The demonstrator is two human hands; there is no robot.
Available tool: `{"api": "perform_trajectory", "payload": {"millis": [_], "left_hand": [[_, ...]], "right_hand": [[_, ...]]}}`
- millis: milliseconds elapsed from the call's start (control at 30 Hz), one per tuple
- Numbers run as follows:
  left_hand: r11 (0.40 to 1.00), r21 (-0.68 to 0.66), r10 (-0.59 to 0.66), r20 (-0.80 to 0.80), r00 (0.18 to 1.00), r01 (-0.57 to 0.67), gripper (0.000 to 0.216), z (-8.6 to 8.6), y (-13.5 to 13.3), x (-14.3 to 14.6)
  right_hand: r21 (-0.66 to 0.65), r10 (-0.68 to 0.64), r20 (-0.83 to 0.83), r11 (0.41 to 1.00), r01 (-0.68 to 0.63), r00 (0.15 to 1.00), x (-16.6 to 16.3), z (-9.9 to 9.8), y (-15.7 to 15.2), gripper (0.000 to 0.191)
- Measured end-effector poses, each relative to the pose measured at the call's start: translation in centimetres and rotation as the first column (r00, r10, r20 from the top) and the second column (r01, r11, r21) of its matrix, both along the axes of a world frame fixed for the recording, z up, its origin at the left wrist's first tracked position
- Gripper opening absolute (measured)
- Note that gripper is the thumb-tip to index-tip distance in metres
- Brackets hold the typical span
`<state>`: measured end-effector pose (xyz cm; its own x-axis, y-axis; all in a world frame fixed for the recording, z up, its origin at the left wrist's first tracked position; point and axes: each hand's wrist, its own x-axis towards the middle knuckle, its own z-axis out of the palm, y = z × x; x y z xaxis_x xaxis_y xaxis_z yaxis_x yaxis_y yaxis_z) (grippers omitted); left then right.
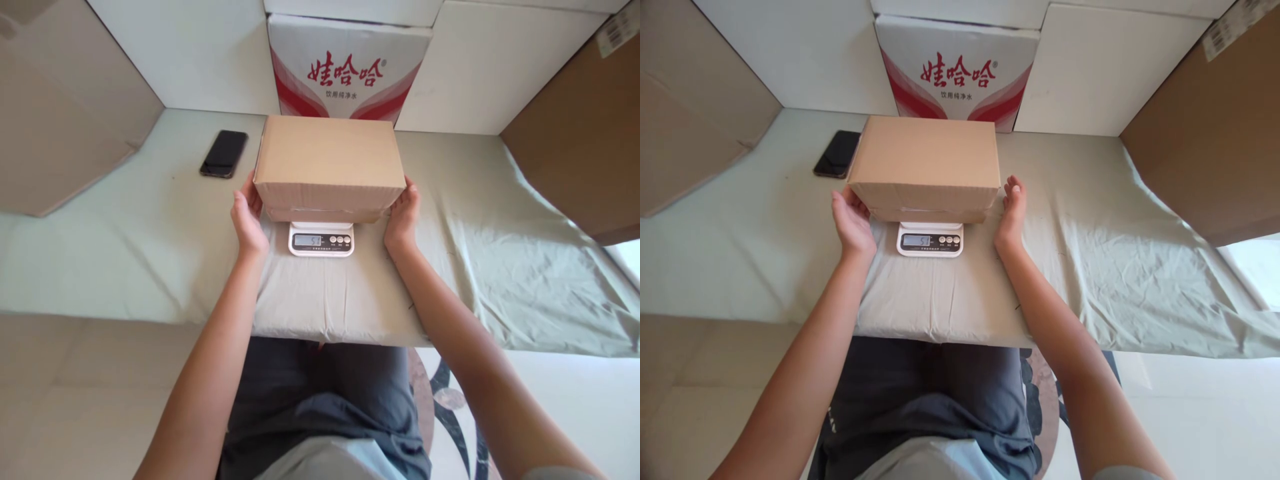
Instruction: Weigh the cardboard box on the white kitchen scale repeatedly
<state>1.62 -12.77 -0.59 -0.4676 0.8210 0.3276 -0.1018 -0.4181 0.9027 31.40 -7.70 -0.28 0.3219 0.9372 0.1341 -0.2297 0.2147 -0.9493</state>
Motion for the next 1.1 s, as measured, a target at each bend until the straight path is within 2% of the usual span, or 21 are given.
{"api": "perform_trajectory", "payload": {"millis": [300, 567, 1100], "left_hand": [[1.000, -0.012, -0.009, 0.006, 1.000, 0.009, 0.094, -0.33, 0.08, -0.29], [1.000, -0.021, 0.005, 0.038, 0.999, -0.004, 0.092, -0.22, 0.04, 0.05], [1.000, -0.012, -0.002, 0.028, 1.000, 0.003, 0.091, -0.22, 0.01, 0.00]], "right_hand": [[-0.003, -0.017, -0.008, 1.000, 0.017, 1.000, -0.26, -0.08, -0.09, 0.052], [0.003, 0.011, 0.009, 1.000, -0.011, 1.000, -0.07, -0.25, -0.04, 0.062], [-0.010, 0.030, -0.001, 1.000, -0.030, 1.000, -0.39, -0.12, -0.44, 0.056]]}}
